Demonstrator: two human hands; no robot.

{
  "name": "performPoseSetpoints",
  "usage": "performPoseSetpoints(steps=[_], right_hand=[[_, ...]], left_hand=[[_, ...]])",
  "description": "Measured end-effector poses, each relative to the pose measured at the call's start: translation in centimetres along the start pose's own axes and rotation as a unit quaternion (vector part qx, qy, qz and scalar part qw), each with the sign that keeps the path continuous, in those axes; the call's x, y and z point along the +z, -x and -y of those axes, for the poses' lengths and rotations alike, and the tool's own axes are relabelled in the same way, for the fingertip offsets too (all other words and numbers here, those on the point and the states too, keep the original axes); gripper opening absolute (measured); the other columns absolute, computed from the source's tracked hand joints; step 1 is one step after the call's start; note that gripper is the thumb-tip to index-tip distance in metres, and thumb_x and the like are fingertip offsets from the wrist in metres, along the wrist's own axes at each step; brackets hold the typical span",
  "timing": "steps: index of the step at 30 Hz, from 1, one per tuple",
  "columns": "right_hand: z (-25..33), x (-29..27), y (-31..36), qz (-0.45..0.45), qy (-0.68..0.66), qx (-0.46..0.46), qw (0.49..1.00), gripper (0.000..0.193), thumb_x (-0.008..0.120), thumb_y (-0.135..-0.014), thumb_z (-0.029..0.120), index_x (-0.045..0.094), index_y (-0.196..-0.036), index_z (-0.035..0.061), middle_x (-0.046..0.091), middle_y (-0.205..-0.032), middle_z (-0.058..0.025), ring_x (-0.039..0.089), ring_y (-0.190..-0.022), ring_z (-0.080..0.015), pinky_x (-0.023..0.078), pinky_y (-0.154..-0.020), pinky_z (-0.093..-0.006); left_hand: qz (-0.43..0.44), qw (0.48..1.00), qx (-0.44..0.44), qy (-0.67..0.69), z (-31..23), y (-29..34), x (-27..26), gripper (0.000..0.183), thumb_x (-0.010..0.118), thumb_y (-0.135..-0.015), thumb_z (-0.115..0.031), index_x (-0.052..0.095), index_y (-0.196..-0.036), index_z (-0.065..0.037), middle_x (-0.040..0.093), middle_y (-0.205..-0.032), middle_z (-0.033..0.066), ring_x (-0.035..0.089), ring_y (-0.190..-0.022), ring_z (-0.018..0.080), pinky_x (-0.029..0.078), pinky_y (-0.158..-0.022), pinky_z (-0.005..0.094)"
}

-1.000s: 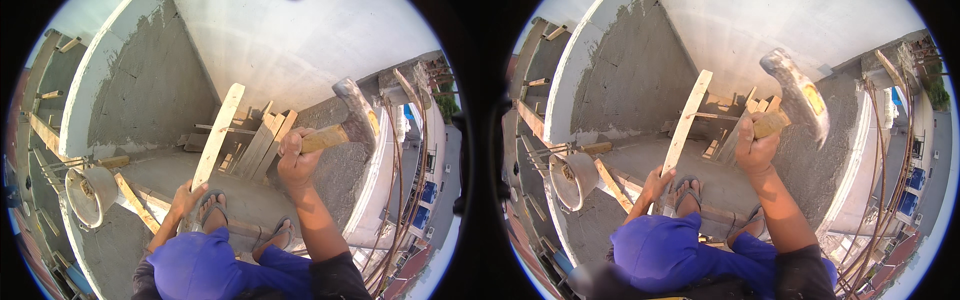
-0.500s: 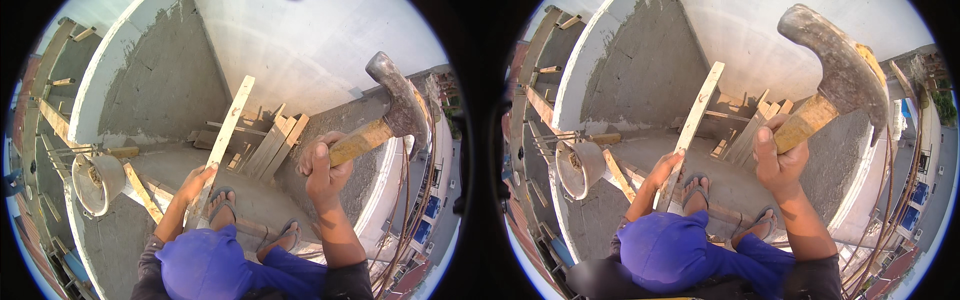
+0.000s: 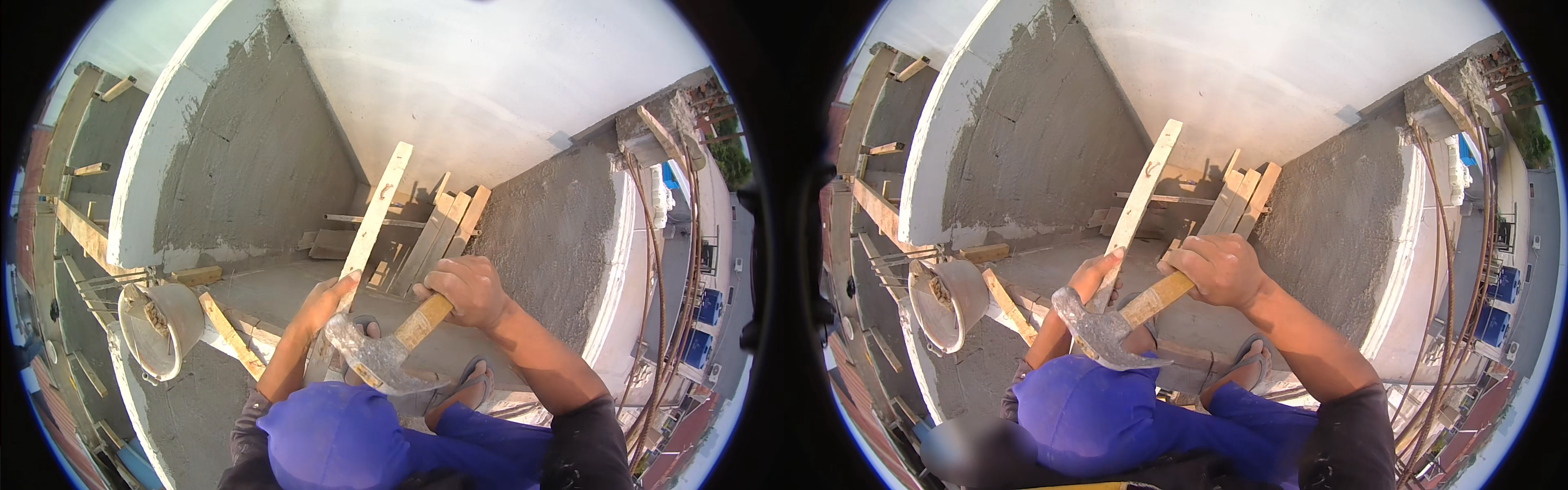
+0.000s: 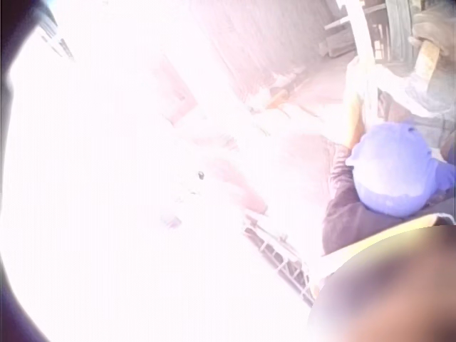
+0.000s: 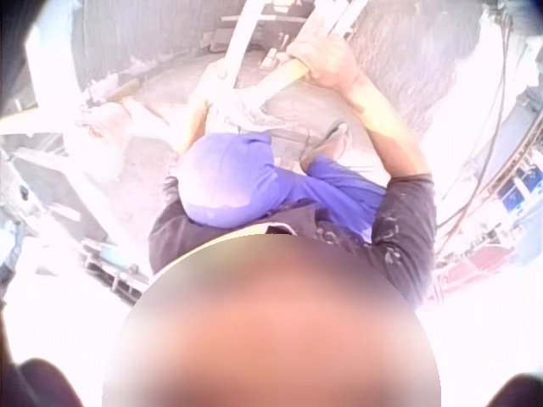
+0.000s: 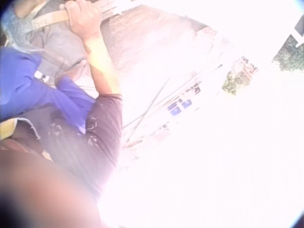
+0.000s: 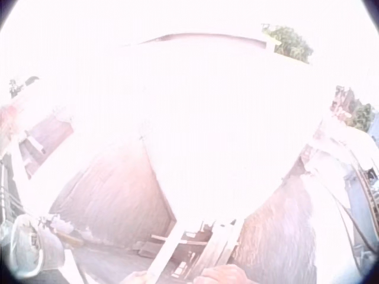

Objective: The person assembles wooden formwork on a concrete structure using a hammer and nails. They position wooden planks against the wall and hammer nails to secure them in place.

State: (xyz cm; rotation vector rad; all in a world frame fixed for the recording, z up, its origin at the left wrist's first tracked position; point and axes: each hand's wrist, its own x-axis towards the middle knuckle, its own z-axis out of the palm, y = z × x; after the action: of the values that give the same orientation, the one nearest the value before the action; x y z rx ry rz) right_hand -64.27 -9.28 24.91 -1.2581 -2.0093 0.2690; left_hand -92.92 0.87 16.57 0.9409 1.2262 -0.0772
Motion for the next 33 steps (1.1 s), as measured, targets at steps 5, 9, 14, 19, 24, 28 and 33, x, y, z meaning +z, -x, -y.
performPoseSetpoints(steps=[5, 9, 14, 19, 24, 28, 33], right_hand=[[-2.4, -0.6, 0.8, 0.060, 0.127, 0.408, 0.902, 0.023, 0.072, -0.093, 0.020, 0.064, -0.105, 0.0030, 0.067, -0.070, -0.0188, 0.068, -0.065, -0.0397, 0.055, -0.060, -0.0472], [-1.7, 0.2, 1.1, -0.051, 0.059, 0.253, 0.964, 0.026, 0.073, -0.093, 0.022, 0.063, -0.109, 0.0039, 0.070, -0.074, -0.0181, 0.072, -0.072, -0.0386, 0.057, -0.063, -0.0473], [-2.2, 1.4, 1.6, 0.134, 0.196, 0.370, 0.898, 0.028, 0.076, -0.088, 0.021, 0.059, -0.104, 0.0070, 0.071, -0.076, -0.0149, 0.073, -0.073, -0.0371, 0.058, -0.064, -0.0472], [-2.3, 2.1, 3.5, 0.031, 0.070, 0.263, 0.962, 0.026, 0.074, -0.091, 0.027, 0.064, -0.102, 0.0065, 0.066, -0.073, -0.0163, 0.070, -0.072, -0.0395, 0.055, -0.065, -0.0504], [-4.0, 1.5, 3.4, 0.113, 0.175, 0.384, 0.900, 0.020, 0.075, -0.089, 0.021, 0.065, -0.093, 0.0042, 0.070, -0.078, -0.0184, 0.071, -0.071, -0.0386, 0.057, -0.065, -0.0471], [-5.0, 1.5, 3.7, -0.003, 0.105, 0.421, 0.901, 0.018, 0.076, -0.089, 0.017, 0.064, -0.093, 0.0032, 0.067, -0.072, -0.0179, 0.070, -0.068, -0.0373, 0.055, -0.064, -0.0450], [-5.1, 2.6, 3.4, -0.110, -0.004, 0.313, 0.943, 0.018, 0.075, -0.093, 0.015, 0.064, -0.091, 0.0004, 0.062, -0.065, -0.0158, 0.066, -0.060, -0.0332, 0.052, -0.060, -0.0383]], left_hand=[[-0.023, 0.999, 0.008, -0.046, -1.1, 0.5, -0.5, 0.059, 0.064, -0.095, -0.063, 0.065, -0.103, -0.004, 0.060, -0.076, 0.0065, 0.060, -0.061, 0.0159, 0.049, -0.056, 0.0320], [-0.041, 0.999, -0.024, -0.023, -1.2, 0.8, -0.5, 0.060, 0.064, -0.095, -0.063, 0.066, -0.096, -0.003, 0.061, -0.073, 0.0065, 0.060, -0.060, 0.0172, 0.048, -0.056, 0.0342], [-0.026, 0.995, 0.026, -0.096, -0.8, -0.7, -0.4, 0.060, 0.064, -0.096, -0.062, 0.065, -0.102, -0.002, 0.062, -0.076, 0.0079, 0.061, -0.063, 0.0180, 0.049, -0.058, 0.0349], [-0.026, 0.996, 0.010, -0.085, -0.4, -1.4, -0.5, 0.058, 0.062, -0.097, -0.061, 0.064, -0.102, -0.004, 0.061, -0.074, 0.0072, 0.060, -0.060, 0.0176, 0.049, -0.055, 0.0352], [0.012, 0.998, 0.038, -0.048, 0.5, -1.3, -0.2, 0.062, 0.062, -0.096, -0.063, 0.066, -0.109, -0.002, 0.061, -0.077, 0.0077, 0.061, -0.062, 0.0175, 0.050, -0.058, 0.0348], [-0.042, 0.994, 0.060, -0.083, 1.6, -1.8, -0.3, 0.067, 0.061, -0.096, -0.065, 0.070, -0.113, 0.000, 0.065, -0.085, 0.0082, 0.062, -0.070, 0.0175, 0.049, -0.062, 0.0348], [-0.013, 0.991, 0.016, -0.129, 0.7, -1.8, 0.0, 0.077, 0.059, -0.096, -0.065, 0.068, -0.125, 0.006, 0.069, -0.101, 0.0152, 0.066, -0.090, 0.0233, 0.051, -0.078, 0.0383]])
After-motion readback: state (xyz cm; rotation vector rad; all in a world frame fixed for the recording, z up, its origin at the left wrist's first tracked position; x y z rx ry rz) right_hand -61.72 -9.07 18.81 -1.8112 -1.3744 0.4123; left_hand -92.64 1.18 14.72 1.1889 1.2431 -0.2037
